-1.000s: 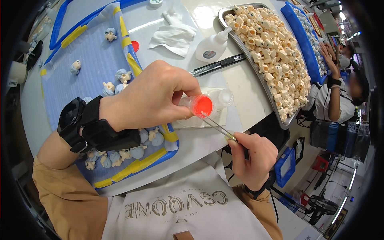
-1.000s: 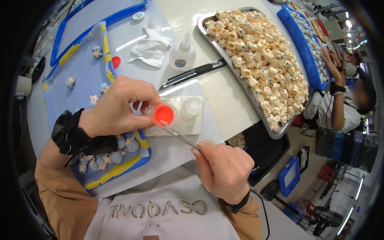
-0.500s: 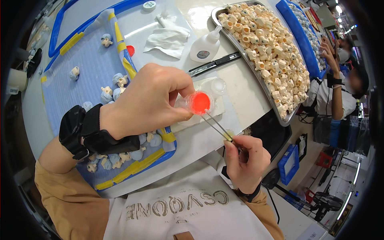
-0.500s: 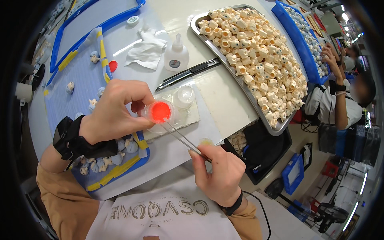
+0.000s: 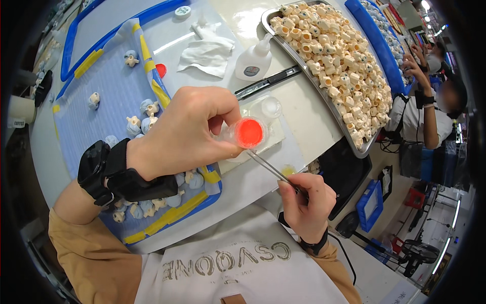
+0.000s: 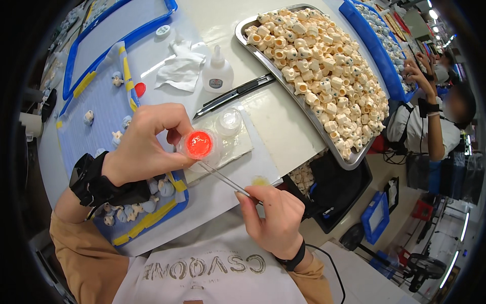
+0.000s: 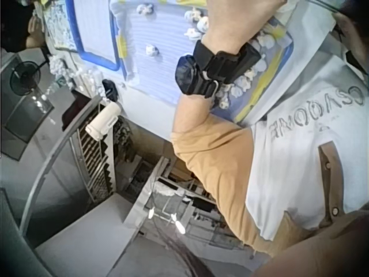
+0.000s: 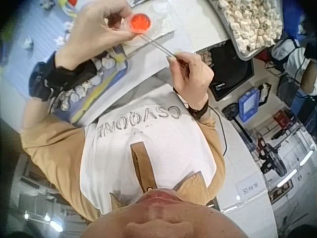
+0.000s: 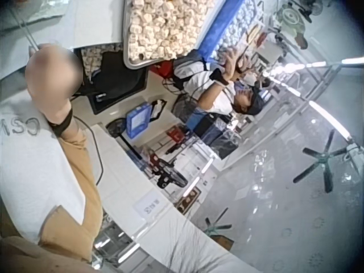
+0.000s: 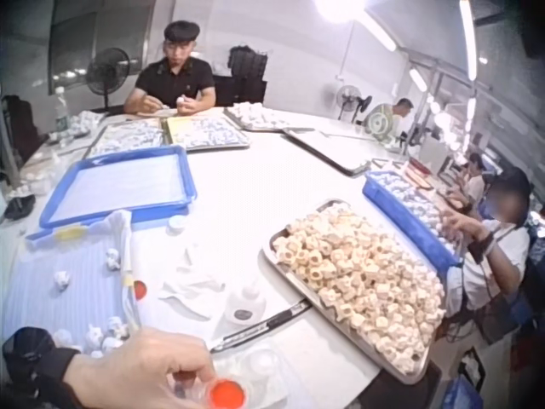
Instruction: The person uses a fine brush to apply red paint to the mouths of small, unpainted figurine heads arranged on a blue tray. The person carefully dips the brush into a small container of red paint and applies it to the figurines one by one. The person also briefly handles a utility knife and a plastic bag during the process.
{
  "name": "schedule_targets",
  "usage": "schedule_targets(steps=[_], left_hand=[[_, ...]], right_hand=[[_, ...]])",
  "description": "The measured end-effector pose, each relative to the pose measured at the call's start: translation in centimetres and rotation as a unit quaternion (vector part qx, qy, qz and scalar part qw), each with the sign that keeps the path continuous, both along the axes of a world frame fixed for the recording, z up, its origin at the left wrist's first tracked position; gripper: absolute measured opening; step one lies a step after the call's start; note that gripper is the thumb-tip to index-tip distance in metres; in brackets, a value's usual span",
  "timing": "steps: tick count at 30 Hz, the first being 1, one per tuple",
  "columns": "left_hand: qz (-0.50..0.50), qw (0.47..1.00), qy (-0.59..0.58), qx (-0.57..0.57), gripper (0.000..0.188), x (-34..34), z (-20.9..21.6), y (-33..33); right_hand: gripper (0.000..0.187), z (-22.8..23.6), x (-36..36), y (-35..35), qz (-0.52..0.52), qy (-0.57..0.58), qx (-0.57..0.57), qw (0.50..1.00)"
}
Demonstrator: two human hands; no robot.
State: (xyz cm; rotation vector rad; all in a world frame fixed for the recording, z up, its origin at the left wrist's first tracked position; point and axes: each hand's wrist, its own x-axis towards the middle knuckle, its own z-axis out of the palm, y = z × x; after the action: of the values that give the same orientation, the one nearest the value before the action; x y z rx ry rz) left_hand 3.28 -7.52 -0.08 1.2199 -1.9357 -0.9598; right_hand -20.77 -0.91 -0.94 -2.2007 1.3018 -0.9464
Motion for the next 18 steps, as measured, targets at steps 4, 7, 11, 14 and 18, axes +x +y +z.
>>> schedule_targets(steps=[4, 7, 11, 14, 18], left_hand=[[-0.01, 0.998, 0.01, 0.054, 0.023, 0.3, -0.1, 0.0], [-0.019, 0.996, 0.022, 0.083, 0.027, 0.4, -0.3, 0.1], [-0.024, 0.985, 0.078, 0.155, 0.037, 0.5, 0.1, 0.1], [-0.099, 0.983, 0.065, 0.139, 0.048, 1.2, 0.3, -0.5], [-0.177, 0.962, 0.051, 0.199, 0.057, 2.0, 0.4, -1.8]], right_hand=[[0.021, -0.1, 0.1, -0.1, 0.004, 0.006, 0.001, 1.0], [0.02, -0.1, 0.1, -0.1, 0.009, 0.011, 0.001, 1.0], [0.021, 0.0, 0.0, -0.1, 0.012, 0.023, -0.006, 1.0], [0.02, 0.1, -0.1, 0.0, 0.011, 0.02, -0.006, 1.0], [0.021, 0.0, -0.2, 0.2, 0.013, 0.016, -0.007, 1.0]])
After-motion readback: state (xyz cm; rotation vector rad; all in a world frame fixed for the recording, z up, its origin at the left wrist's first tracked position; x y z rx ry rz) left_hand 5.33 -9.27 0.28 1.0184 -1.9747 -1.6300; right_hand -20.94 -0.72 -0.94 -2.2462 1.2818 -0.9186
